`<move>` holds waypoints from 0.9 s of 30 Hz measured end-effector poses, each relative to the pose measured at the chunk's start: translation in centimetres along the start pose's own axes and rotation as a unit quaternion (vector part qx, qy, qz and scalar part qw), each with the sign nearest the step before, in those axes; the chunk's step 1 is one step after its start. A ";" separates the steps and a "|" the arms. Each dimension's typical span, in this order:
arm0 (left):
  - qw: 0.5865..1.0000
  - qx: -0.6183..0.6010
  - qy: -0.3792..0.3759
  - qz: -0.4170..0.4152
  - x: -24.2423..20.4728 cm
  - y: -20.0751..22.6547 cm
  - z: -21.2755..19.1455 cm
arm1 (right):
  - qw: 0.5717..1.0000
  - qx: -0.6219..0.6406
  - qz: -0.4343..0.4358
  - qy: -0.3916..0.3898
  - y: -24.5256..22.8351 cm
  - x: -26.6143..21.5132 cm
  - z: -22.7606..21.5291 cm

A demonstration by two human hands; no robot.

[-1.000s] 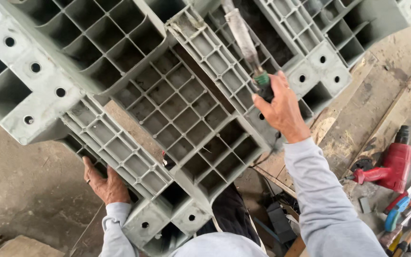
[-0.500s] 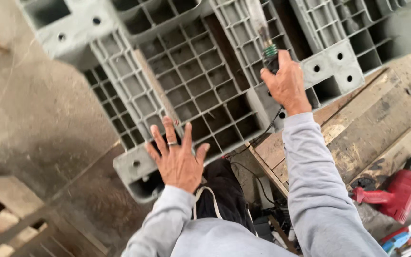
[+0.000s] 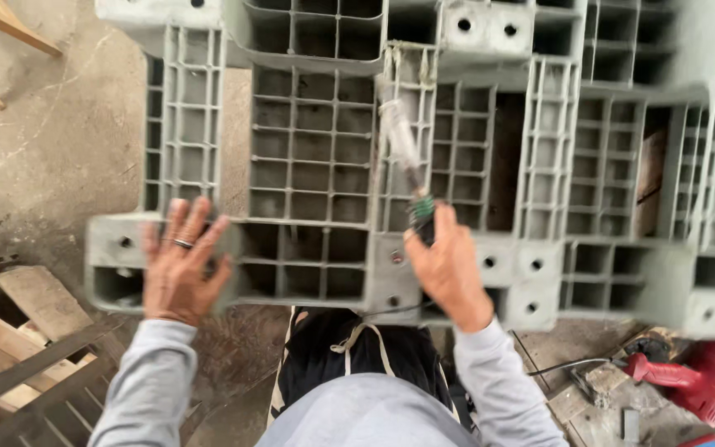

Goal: The person uses a red heat gun and a soldering iron to melt and smooth seams on a gray plastic pallet. They repeatedly apply heat, scrape softened plastic, and wipe away residue while working on multiple grid sections of the pallet.

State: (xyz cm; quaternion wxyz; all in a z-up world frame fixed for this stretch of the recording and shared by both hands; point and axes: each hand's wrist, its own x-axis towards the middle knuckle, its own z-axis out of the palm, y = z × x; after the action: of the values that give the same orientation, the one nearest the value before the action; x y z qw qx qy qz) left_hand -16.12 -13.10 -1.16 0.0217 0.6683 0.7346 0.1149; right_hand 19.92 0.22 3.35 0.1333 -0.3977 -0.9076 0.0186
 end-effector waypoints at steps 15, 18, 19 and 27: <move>0.839 -0.387 -0.063 -0.378 19.3 21.2 0.9 | 0.760 0.436 0.481 0.029 9.3 3.7 -10.9; 0.859 -0.346 -0.059 -0.373 19.4 21.6 0.9 | 0.759 0.388 0.517 0.082 10.5 1.4 -9.9; 0.867 -0.343 -0.039 -0.359 19.4 21.6 1.0 | 0.757 0.361 0.539 0.076 10.7 0.7 -9.6; 0.891 -0.340 -0.002 -0.302 19.2 21.7 1.1 | 0.718 0.359 0.593 0.058 10.2 -1.8 -6.7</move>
State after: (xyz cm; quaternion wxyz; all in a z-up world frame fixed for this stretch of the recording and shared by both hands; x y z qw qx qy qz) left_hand 3.26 7.79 4.38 0.2832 0.3664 0.8167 0.3443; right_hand 30.14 5.42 7.95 0.2797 -0.7772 -0.4015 0.3956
